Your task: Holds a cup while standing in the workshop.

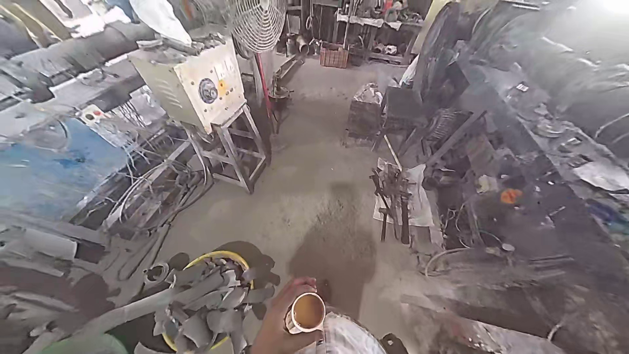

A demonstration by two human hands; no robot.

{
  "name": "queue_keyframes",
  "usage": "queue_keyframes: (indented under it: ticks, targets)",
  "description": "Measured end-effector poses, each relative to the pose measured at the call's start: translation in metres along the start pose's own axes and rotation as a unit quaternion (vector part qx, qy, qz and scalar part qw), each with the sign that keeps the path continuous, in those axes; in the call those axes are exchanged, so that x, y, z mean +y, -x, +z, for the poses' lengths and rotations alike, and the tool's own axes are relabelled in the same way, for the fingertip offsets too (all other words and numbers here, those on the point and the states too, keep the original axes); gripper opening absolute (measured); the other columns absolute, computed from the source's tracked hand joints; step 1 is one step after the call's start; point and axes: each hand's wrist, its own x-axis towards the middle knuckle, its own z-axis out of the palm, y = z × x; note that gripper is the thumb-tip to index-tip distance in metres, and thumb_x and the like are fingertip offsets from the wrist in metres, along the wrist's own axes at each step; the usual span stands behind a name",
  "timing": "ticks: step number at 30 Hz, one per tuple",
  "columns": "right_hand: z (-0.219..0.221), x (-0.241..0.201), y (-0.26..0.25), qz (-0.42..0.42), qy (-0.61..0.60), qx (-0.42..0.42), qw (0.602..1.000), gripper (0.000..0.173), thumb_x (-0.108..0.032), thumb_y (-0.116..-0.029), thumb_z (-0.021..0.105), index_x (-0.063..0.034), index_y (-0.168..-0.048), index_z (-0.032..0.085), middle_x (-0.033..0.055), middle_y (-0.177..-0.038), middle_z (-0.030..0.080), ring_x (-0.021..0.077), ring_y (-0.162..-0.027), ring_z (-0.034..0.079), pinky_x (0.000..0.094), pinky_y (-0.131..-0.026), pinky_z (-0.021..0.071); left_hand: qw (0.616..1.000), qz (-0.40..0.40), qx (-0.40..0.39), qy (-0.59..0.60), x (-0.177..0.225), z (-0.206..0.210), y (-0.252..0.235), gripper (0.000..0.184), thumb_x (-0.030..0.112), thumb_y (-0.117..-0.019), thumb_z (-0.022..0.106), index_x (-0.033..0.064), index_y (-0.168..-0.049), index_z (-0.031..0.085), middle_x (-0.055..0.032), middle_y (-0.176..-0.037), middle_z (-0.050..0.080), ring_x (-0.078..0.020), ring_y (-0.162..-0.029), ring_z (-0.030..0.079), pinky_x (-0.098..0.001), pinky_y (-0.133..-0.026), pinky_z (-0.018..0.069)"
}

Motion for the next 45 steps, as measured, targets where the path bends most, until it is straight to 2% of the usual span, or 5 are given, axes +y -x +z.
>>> queue_keyframes:
  ticks: [11,21,26,31,45]
  targets:
    - [-0.134,-0.198,-0.194,-0.01,-0.056,0.019,0.998,0.039,-0.017,-0.1063,0.055,0.0036,-0.139,0.053,0.0278,-0.122,0.066,0.0385,-0.105,0.068,0.0518,-0.092,0.0528,0.998,-0.03,0.058,-0.012,-0.081,0.003,-0.156,0.059,0.039,-0.0787,0.086,0.0143,-0.128,0.065,-0.0008,-0.136,0.064,-0.0087,-0.128,0.058,-0.0272,-0.107,0.0508]
    - [-0.145,-0.388,-0.203,-0.247,-0.31,-0.035,0.917,0.028,-0.005,-0.1002,0.051,0.0122,-0.121,0.059,0.0126,-0.103,0.072,0.0117,-0.088,0.073,0.0276,-0.079,0.0615,1.0,-0.022,-0.002,0.002,-0.156,-0.062,-0.314,0.06,0.039,-0.08,0.085,0.0087,-0.128,0.064,-0.0065,-0.136,0.063,-0.0128,-0.13,0.058,-0.0298,-0.109,0.05]
    - [-0.187,-0.504,-0.215,-0.364,-0.33,-0.08,0.867,0.031,-0.014,-0.0999,0.052,0.0072,-0.122,0.06,0.0034,-0.107,0.074,0.0104,-0.097,0.073,0.0303,-0.086,0.0614,0.999,0.035,-0.024,-0.005,-0.197,-0.105,-0.414,0.06,0.043,-0.0825,0.083,0.01,-0.129,0.063,-0.0062,-0.135,0.063,-0.0127,-0.129,0.058,-0.0296,-0.108,0.0506]
    - [-0.211,-0.586,-0.253,-0.342,-0.329,-0.137,0.869,0.051,-0.027,-0.0969,0.06,0.0045,-0.135,0.049,0.0037,-0.114,0.072,0.0137,-0.102,0.072,0.0337,-0.089,0.0603,0.999,0.044,-0.025,0.002,-0.23,-0.133,-0.495,0.059,0.041,-0.0832,0.083,0.0103,-0.13,0.063,-0.0055,-0.135,0.064,-0.0116,-0.129,0.058,-0.0296,-0.109,0.0495]
    - [-0.272,-0.729,-0.408,-0.25,-0.436,-0.234,0.832,0.03,-0.01,-0.1021,0.049,0.0001,-0.129,0.053,0.0031,-0.109,0.071,0.0136,-0.094,0.073,0.0333,-0.087,0.0629,0.999,0.008,-0.009,-0.036,-0.298,-0.165,-0.673,0.062,0.04,-0.0825,0.082,0.0045,-0.129,0.064,-0.01,-0.137,0.062,-0.0093,-0.131,0.056,-0.025,-0.109,0.0479]
